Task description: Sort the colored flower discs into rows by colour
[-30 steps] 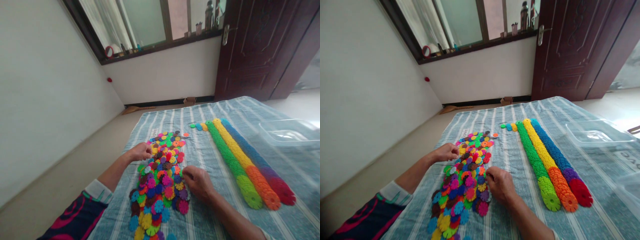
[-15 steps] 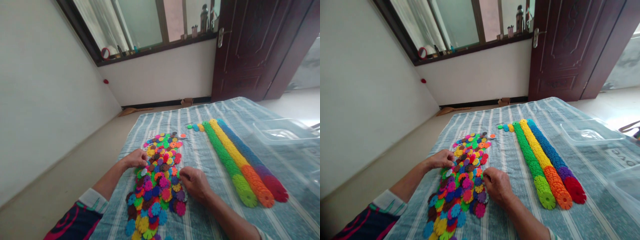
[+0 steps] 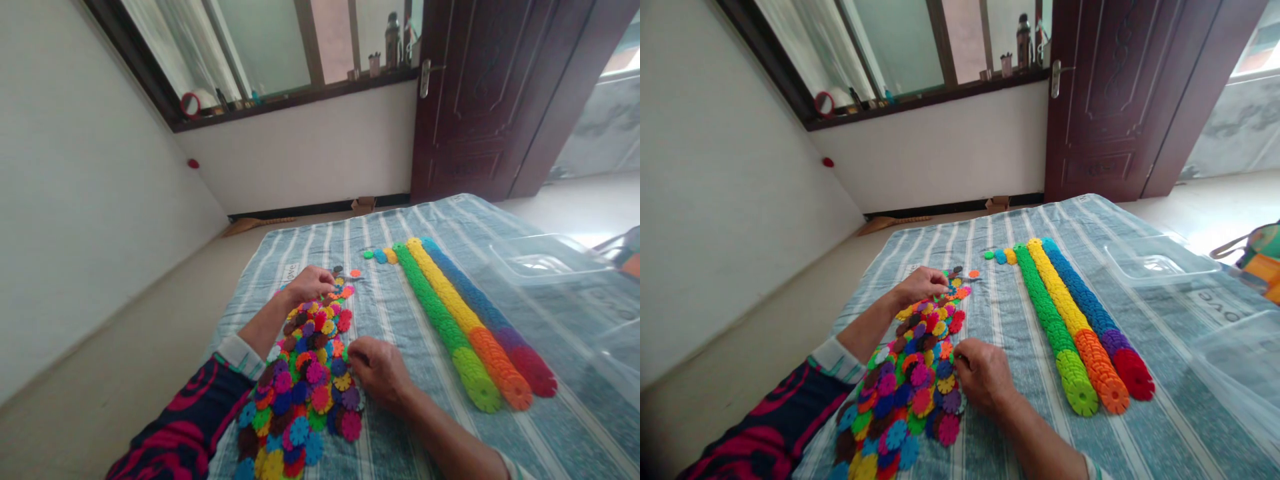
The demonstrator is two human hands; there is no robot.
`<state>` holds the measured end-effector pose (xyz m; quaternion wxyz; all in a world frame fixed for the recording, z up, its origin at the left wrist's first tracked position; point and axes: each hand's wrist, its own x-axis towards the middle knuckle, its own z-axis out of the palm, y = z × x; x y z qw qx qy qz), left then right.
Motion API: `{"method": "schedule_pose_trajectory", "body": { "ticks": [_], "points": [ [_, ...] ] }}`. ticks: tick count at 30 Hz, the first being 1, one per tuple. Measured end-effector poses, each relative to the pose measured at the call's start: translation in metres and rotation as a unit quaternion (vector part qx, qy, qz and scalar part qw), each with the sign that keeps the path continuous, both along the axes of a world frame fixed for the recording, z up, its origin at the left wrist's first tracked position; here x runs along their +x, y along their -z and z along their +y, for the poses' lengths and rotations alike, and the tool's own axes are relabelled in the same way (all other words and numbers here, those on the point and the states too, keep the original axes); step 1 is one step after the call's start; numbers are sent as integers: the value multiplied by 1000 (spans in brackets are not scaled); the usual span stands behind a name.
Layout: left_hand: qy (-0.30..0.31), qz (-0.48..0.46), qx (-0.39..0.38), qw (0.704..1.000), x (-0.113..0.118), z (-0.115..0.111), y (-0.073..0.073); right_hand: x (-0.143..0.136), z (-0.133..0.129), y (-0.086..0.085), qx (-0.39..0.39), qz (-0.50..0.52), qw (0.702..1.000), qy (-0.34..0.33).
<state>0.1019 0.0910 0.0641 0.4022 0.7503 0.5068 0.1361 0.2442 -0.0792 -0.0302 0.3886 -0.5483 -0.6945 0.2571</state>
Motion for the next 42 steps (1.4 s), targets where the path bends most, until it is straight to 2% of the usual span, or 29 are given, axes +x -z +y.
{"method": "schedule_pose_trajectory", "body": {
  "ticks": [4,6,10,17,24,28,32,39,42],
  "points": [
    [-22,-22,58,998,62,23,20,0,1,0,2,-3,1000,-2],
    [-44,3,94,995,89,36,29,0,2,0,2,-8,1000,-2],
    [-58,50,139,987,124,59,45,-1,3,0,0,-20,1000,1],
    [-72,78,160,981,140,80,59,0,3,-2,4,-10,1000,-1],
    [-72,96,183,976,146,79,61,0,2,-3,1,-11,1000,0],
    [-75,110,205,970,144,72,60,0,2,-2,-5,-15,1000,-2],
    [-67,126,212,967,125,69,54,0,2,-3,-6,-15,1000,0],
    [-96,203,193,955,46,78,26,0,0,-5,2,-7,1000,1],
    [-120,231,182,948,15,78,21,0,1,-5,-2,-7,1000,-1]
  ]
}}
